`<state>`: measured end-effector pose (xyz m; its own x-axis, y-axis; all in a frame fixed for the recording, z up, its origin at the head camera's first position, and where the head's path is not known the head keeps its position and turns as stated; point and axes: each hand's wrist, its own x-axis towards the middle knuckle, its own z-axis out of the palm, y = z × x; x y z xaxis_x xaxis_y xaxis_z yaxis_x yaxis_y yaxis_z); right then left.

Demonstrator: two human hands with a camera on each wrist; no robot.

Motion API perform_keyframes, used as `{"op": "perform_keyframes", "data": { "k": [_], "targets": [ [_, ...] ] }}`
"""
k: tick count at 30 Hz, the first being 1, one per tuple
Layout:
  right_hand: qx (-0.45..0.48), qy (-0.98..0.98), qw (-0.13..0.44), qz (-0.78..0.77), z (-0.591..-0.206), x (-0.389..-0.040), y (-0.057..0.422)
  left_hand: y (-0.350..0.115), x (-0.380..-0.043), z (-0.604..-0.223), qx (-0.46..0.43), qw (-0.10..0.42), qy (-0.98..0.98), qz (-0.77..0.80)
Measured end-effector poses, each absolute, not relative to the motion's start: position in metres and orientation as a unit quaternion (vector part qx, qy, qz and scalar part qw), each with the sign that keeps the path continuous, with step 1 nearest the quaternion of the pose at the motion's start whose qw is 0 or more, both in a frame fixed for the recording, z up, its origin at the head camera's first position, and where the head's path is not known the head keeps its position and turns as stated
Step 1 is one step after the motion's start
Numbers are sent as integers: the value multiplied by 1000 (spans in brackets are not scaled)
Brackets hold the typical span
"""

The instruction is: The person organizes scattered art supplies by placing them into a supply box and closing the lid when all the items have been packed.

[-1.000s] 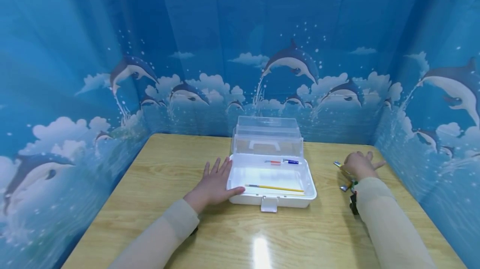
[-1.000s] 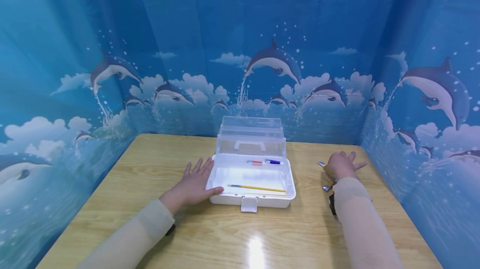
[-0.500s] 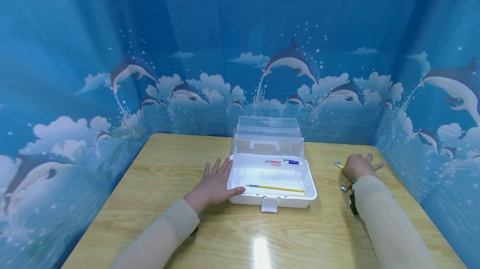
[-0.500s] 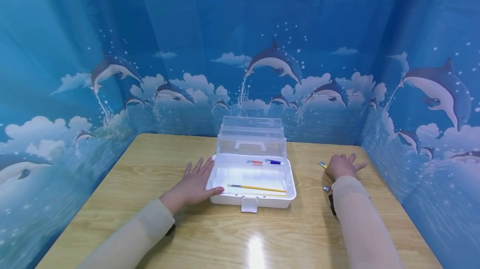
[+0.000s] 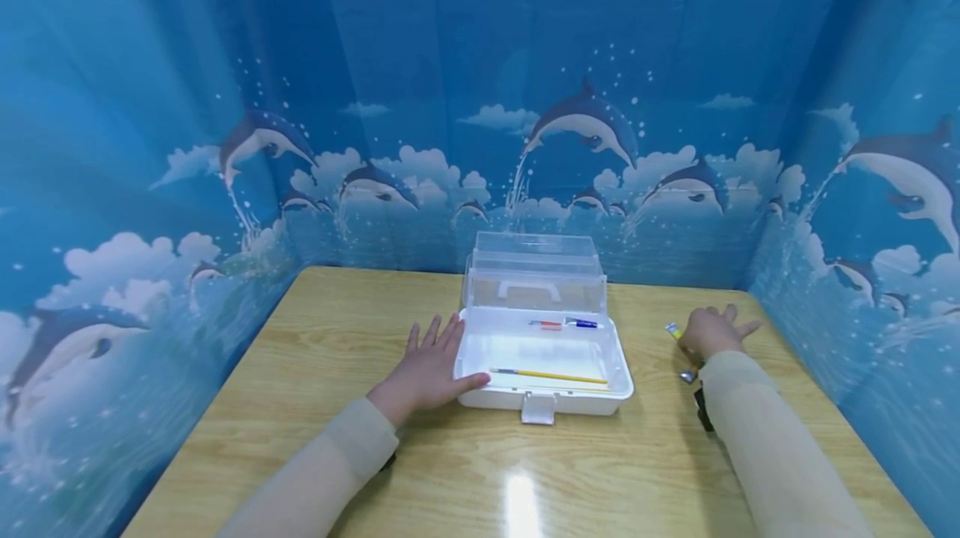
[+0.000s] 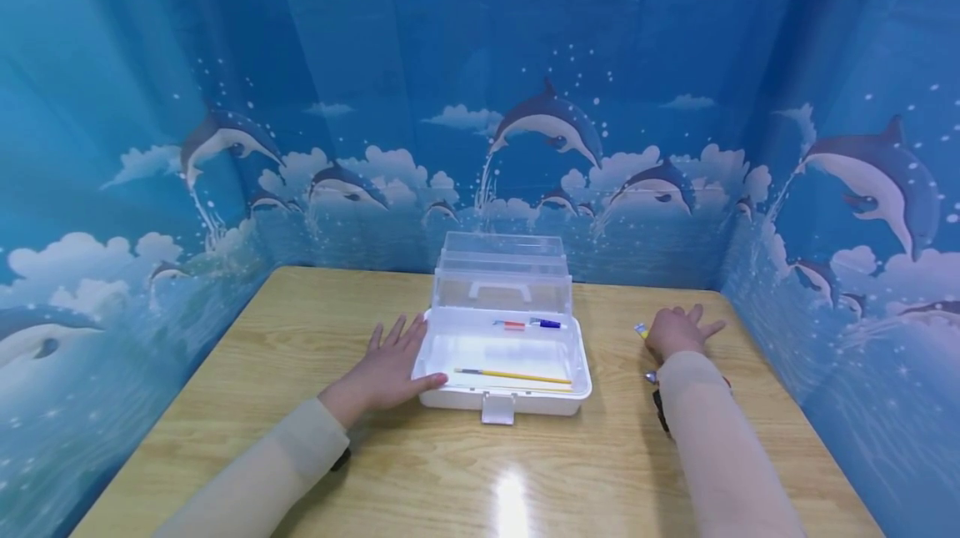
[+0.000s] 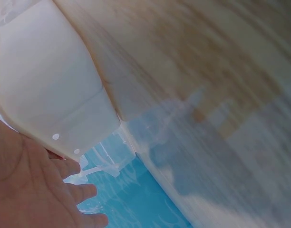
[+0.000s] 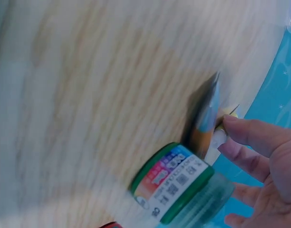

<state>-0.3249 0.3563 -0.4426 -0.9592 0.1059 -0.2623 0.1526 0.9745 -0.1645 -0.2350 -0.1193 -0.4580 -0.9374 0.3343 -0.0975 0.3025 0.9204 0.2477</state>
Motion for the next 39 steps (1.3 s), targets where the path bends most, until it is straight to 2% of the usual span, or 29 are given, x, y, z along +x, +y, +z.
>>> {"op": "perform_keyframes", "data": {
  "k": [21,39],
  "targets": [
    [46,979,156,-122,-426,-320,346,-121,-233,-457,171,66,974,131],
    [33,985,105,-132,-392,-308,342,-119,-233,-455,165,71,976,124]
  ]
}}
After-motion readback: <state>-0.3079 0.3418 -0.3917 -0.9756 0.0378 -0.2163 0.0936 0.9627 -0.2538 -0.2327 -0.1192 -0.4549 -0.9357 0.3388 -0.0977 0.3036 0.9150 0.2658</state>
